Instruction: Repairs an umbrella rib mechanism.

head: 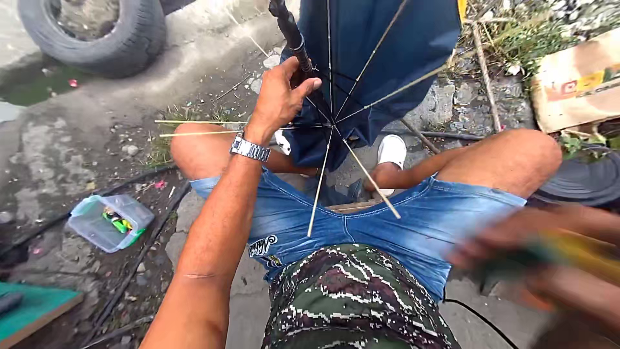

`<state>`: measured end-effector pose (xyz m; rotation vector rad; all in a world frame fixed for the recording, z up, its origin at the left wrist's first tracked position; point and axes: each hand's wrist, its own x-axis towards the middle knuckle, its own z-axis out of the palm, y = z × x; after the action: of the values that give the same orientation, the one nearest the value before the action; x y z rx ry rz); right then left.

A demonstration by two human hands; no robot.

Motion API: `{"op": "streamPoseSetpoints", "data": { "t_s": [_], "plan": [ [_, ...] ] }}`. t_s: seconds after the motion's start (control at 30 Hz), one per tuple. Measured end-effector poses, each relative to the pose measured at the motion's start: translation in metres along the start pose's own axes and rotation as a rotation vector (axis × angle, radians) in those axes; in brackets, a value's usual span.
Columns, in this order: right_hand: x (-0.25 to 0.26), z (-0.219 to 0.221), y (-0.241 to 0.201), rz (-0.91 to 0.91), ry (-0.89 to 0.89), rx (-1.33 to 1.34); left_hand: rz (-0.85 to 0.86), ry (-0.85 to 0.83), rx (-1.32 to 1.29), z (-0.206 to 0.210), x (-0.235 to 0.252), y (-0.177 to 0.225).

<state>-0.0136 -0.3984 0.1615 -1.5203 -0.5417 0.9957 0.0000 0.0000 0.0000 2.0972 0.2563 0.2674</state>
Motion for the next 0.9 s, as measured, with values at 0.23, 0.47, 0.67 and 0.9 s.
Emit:
{"op": "streamPoseSetpoints", "data": {
  "t_s": [0.23,0.47,0.67,0.9],
  "plan": [
    [0.144,-0.029,0.086,0.124,0.215,-0.743,0.038,-0.123,-0.081,-0.004,-0.008,0.003],
    [0.172,-0.024,0.102,0.156,0.153,-0.829,0.004,-0.045,-0.081,0.004,-0.008,0.006],
    [0.194,-0.002,0.131,-0.120,0.306,-1.049,-0.039,0.054,-0.038,0.022,-0.007,0.010],
    [0.181,-0.026,0.103,0.011,0.015,-0.737,-0.007,0.009,-0.047,0.020,-0.004,0.010]
  ]
}}
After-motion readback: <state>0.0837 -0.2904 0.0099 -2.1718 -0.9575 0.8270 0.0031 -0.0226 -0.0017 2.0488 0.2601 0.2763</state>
